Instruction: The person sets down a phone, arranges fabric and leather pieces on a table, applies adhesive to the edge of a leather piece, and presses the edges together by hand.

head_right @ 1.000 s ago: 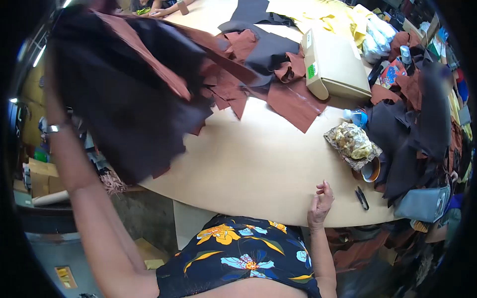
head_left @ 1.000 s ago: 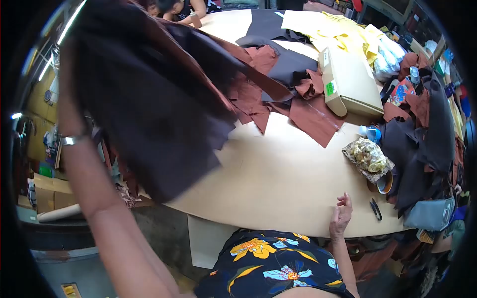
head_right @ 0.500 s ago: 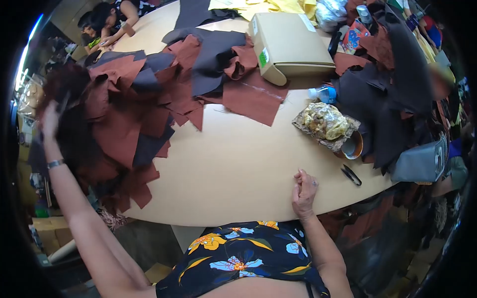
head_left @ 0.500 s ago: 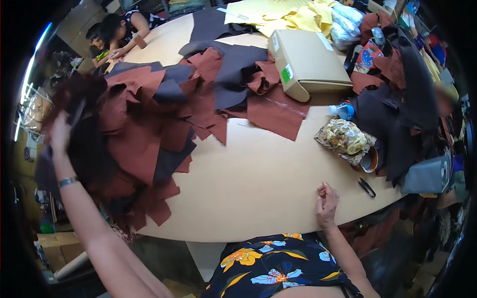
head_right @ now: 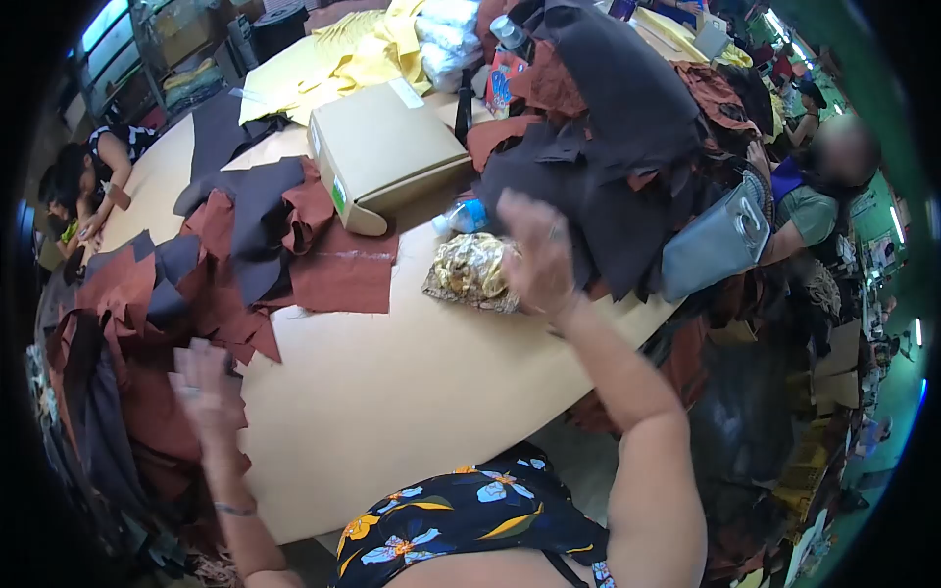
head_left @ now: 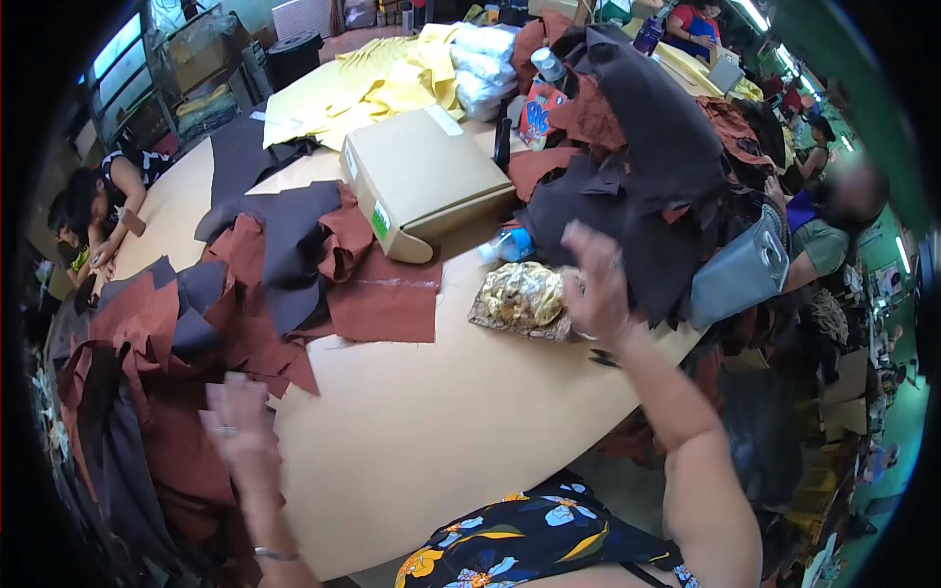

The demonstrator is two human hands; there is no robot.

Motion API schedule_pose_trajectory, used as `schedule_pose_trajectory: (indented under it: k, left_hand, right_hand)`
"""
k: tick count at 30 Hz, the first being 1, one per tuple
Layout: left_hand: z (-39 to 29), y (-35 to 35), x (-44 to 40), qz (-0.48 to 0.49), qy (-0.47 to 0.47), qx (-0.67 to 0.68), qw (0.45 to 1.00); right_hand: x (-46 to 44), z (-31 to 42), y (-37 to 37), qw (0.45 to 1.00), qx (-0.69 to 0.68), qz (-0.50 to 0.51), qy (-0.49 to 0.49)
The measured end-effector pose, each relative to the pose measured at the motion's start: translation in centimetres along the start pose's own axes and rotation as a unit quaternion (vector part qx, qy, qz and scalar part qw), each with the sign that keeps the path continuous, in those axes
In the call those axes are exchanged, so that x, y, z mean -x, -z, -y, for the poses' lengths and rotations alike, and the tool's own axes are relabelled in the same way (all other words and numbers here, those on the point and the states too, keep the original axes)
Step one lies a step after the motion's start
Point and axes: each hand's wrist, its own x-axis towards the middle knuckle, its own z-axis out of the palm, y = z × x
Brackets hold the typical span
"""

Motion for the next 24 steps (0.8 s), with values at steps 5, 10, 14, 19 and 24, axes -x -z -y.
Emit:
schedule_pose_trajectory:
  k: [5,10,14,19,24]
  left_hand:
    - [-14.9,-2.8,3.2,0.184,0.128,0.247,0.943]
    - [-17.2,-3.9,5.0,0.099,0.179,0.271,0.941]
    - [-17.5,-3.3,4.2,0.093,0.196,0.259,0.941]
    - [-17.5,-3.5,4.3,0.089,0.208,0.263,0.938]
    - [-17.7,-3.4,4.1,0.087,0.216,0.265,0.936]
  right_hand:
    - [-10.2,-14.6,-0.5,0.985,0.141,-0.043,-0.085]
    - [-16.1,-18.7,-2.0,0.951,0.235,0.020,-0.197]
    - [-18.3,-22.4,-4.0,0.930,0.247,0.033,-0.269]
    - [-18.7,-26.6,-2.5,0.936,0.151,0.080,-0.308]
    - [-19.9,-32.2,-1.0,0.940,0.069,-0.067,-0.328]
